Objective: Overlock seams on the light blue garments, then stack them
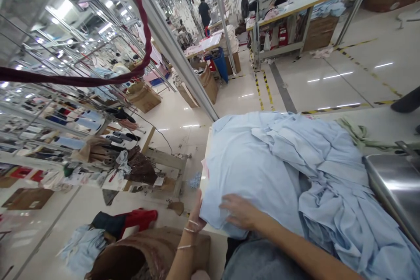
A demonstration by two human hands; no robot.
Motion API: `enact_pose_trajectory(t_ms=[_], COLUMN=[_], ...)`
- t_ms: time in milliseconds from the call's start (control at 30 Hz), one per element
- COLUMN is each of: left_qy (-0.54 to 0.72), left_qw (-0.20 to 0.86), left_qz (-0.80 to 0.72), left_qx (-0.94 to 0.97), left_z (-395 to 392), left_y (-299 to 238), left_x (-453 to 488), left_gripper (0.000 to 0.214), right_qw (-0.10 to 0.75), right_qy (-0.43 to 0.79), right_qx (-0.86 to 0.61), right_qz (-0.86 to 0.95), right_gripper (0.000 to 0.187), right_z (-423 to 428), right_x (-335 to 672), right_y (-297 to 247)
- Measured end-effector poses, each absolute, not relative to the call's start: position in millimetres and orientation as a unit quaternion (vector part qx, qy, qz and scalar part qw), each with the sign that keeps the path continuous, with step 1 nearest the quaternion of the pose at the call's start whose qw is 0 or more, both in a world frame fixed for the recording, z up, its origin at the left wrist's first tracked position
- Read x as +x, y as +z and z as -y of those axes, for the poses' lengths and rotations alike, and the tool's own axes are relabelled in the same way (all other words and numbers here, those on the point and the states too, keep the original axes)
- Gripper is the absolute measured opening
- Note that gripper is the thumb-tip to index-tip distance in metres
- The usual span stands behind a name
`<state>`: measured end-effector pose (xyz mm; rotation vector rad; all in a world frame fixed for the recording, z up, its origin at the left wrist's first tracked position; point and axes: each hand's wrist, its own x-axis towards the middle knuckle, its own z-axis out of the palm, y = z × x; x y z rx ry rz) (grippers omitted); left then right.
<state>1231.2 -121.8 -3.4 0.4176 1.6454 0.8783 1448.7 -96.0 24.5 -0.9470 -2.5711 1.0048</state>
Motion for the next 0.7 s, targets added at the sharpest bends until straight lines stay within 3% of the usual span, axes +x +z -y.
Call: enact_pose_trajectory(t_ms=[167,333,567,700], left_qy=[0.372,0.381,0.383,0.378], left_qw=[0.568,0.539,0.515,0.507], left_qz=[-0.716,-0.733,-0.739,-0.748], left_qx=[0.16,0.167,0.205,0.202], left_z=[123.7,123.5,120.9,120.2], left_y=[-27.9,-29.9,-6.9,-1.9], left_x=[1228.6,1222.4,1219.8,1222.0], left_gripper=[0.044,0.044,0.046,0.043], right_qw=[0.113,0.113,0.158,0.205], right_qy=[0.182,0.067,0.015,0.02], right_qx=[-0.505,-0.592,-0.688,-0.764], right_qz=[0.836,0.795,0.708,0.611], right_gripper=[0.033,0.027,0.029,0.03], right_z=[20.3,-42.2,-85.9,-111.3], right_x=[1531.2,1593.7,1598.0,1648.1], right_y=[3.0,-8.8,-11.8,-4.6])
